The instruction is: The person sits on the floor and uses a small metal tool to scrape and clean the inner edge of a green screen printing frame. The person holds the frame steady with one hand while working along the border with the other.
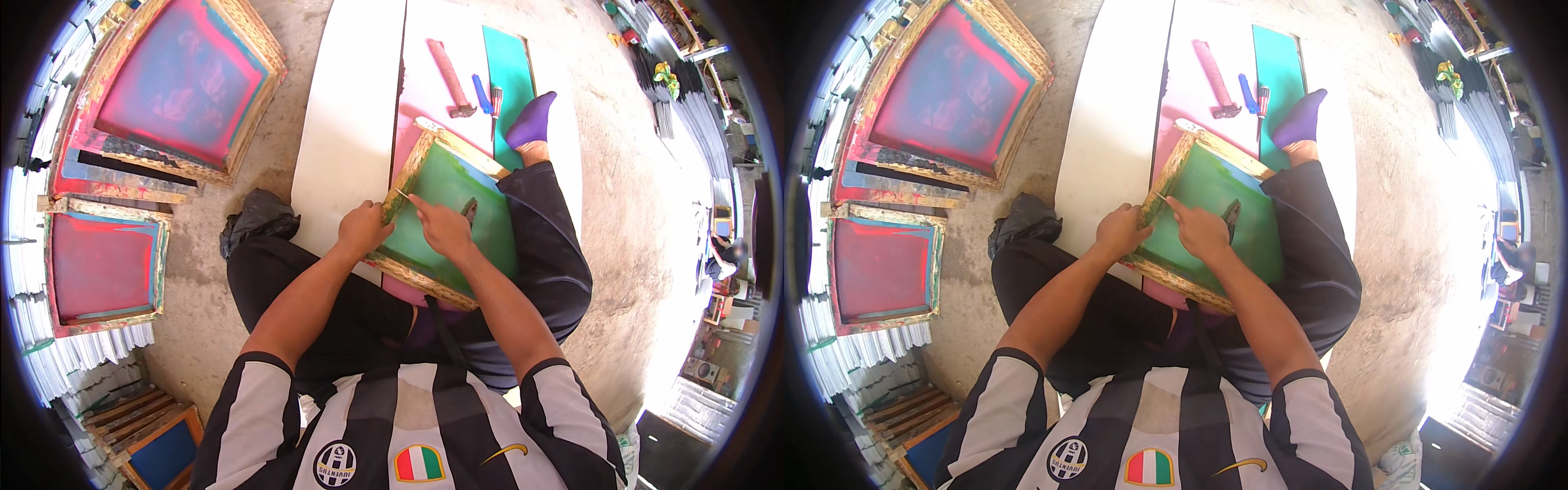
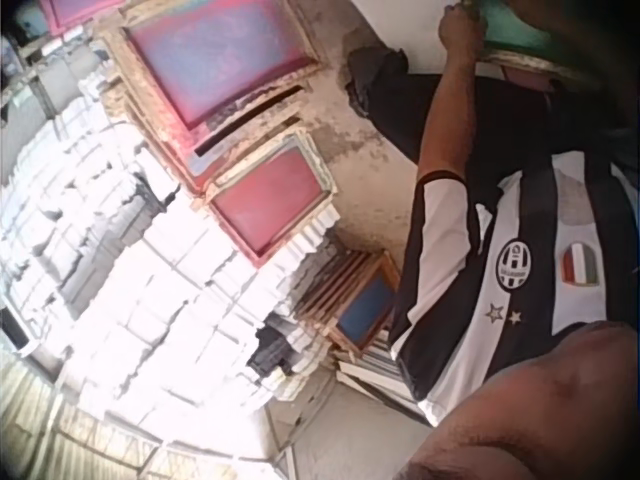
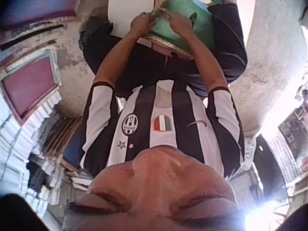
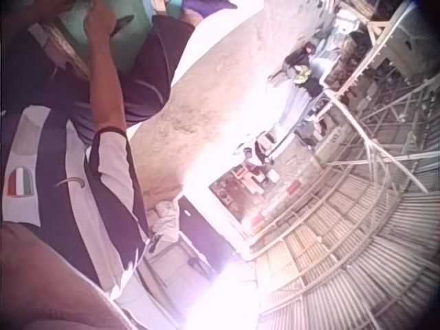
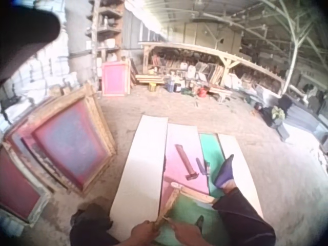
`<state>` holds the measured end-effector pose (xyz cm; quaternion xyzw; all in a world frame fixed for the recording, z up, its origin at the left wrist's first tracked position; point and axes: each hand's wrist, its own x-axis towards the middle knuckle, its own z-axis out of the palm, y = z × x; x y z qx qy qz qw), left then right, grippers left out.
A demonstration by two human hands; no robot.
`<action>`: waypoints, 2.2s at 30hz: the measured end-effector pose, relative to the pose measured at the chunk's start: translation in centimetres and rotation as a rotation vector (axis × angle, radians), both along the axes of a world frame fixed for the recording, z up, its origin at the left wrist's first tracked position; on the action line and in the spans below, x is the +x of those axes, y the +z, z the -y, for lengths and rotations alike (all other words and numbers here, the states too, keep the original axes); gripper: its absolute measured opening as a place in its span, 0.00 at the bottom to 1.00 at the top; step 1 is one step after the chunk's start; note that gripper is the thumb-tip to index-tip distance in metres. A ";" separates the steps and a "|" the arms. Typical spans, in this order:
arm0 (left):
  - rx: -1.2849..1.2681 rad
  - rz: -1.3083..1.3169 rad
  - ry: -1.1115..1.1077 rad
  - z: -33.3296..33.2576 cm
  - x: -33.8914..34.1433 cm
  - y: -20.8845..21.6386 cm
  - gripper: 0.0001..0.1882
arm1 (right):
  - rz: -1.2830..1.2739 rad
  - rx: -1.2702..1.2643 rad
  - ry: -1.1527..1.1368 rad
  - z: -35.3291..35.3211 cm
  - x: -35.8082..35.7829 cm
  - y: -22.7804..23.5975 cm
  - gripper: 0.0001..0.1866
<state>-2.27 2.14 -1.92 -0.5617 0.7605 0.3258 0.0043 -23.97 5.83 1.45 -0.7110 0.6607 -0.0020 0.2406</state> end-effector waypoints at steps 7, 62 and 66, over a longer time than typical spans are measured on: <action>0.017 -0.011 -0.017 0.3 0.3 0.0 0.24 | -0.012 0.036 0.001 0.1 0.2 0.6 0.24; -0.163 -0.081 -0.072 0.8 0.4 -2.1 0.24 | 0.808 0.208 0.094 5.2 -5.5 -6.3 0.23; -0.140 -0.057 -0.058 0.6 0.8 -2.1 0.23 | 0.570 0.156 0.110 4.3 -4.5 -4.4 0.21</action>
